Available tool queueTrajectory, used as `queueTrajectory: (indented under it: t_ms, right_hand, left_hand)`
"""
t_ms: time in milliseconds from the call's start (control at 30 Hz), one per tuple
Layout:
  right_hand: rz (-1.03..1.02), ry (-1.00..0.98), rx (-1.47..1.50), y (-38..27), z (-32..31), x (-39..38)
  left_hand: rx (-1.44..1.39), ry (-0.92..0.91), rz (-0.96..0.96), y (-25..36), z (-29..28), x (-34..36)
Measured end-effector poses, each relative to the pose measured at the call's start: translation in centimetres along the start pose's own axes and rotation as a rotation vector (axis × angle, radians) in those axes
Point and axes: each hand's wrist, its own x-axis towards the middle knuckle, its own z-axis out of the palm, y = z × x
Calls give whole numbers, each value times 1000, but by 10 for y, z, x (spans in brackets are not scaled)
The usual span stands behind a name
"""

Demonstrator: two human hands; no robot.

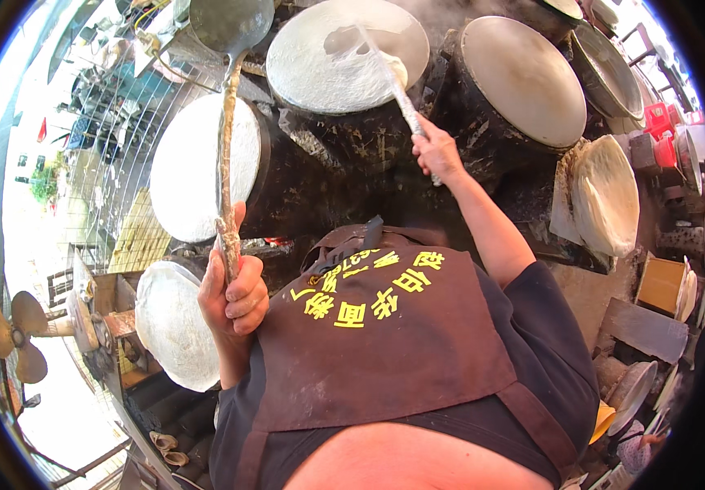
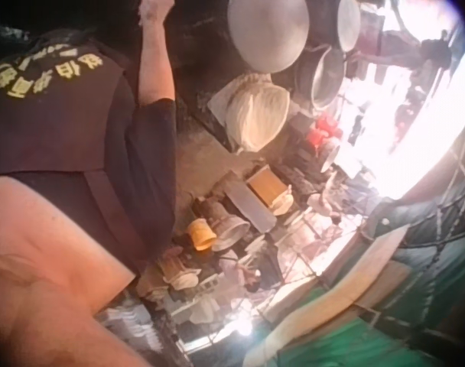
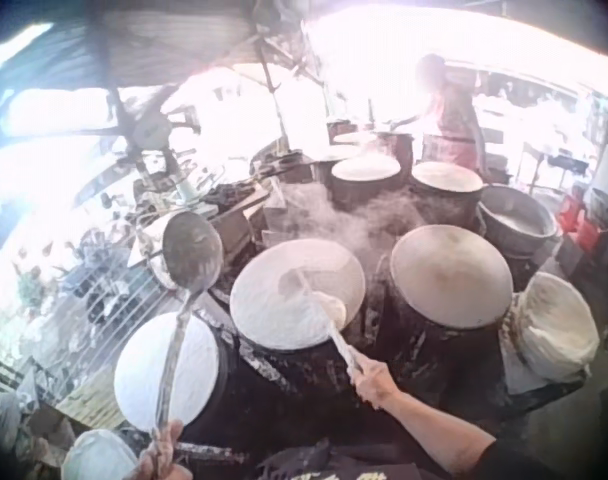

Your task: The person ladles batter onto multiple hot griddles, spreads it into thin circles, and removes cooked crepes with a spatula. The person stacks the finished crepes on a nearby surface.

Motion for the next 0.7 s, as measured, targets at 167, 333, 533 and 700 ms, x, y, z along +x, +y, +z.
queueTrajectory:
  t_ms: [167, 333, 533, 700]
  right_hand:
    - [-413, -233, -446, 35, 2, -8]
    - [-169, -124, -333, 30, -67, -2]
    - [-69, -157, -165, -20, -84, 28]
    - [-861, -59, -384, 22, -60, 26]
  left_hand:
    - [-16, 38, 55, -28, 15, 19]
    - [-10, 89, 81, -36, 26, 27]
    - [-54, 110, 98, -45, 42, 36]
    - [-22, 150, 136, -54, 51, 44]
